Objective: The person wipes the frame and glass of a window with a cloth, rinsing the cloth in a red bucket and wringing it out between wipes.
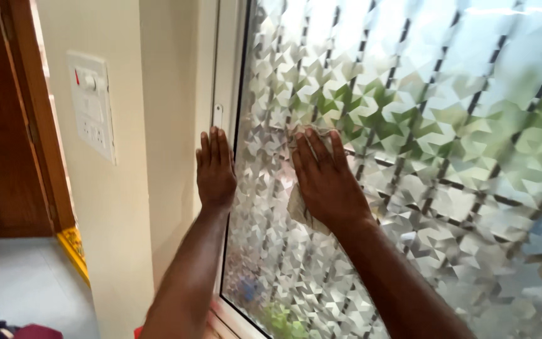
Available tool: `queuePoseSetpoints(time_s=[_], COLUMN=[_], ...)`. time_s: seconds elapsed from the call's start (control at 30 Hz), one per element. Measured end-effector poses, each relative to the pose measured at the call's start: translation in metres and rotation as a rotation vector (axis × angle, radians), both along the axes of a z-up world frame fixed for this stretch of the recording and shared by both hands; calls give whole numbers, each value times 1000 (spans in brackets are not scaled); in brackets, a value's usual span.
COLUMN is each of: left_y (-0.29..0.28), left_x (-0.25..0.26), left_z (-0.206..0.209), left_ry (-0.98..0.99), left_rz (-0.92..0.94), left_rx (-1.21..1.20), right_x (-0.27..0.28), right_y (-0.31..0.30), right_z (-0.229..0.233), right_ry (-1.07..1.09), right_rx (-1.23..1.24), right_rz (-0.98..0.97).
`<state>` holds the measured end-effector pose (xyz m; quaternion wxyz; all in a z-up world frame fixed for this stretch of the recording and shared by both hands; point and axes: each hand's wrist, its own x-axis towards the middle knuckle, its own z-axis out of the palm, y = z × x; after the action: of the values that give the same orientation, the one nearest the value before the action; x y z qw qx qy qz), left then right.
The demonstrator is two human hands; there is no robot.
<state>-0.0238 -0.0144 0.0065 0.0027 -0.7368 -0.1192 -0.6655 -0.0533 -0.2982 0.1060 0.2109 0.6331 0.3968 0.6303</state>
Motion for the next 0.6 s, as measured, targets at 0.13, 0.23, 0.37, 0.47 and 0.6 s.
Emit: queuePoseSetpoints(time_s=[0.13, 0.23, 0.37, 0.47, 0.6], left_y=[-27, -48, -69, -95, -108], left_x=[-3, -3, -5, -4, -2], left_z=[2, 6, 13, 23, 32], left_ry=[104, 39, 101, 66, 44], left_rz=[42, -49, -365, -611, -647], left_rx=[-105, -117, 144, 233, 306], right_x=[-5, -6, -6, -5, -7], right_y=[3, 7, 9, 8, 1], right_z=[0, 2, -4, -7, -22], right_ry=[-19, -47, 53, 65, 46], right_rx=[-46, -70, 12, 109, 161], right_rz=[-69, -153, -119, -60, -142])
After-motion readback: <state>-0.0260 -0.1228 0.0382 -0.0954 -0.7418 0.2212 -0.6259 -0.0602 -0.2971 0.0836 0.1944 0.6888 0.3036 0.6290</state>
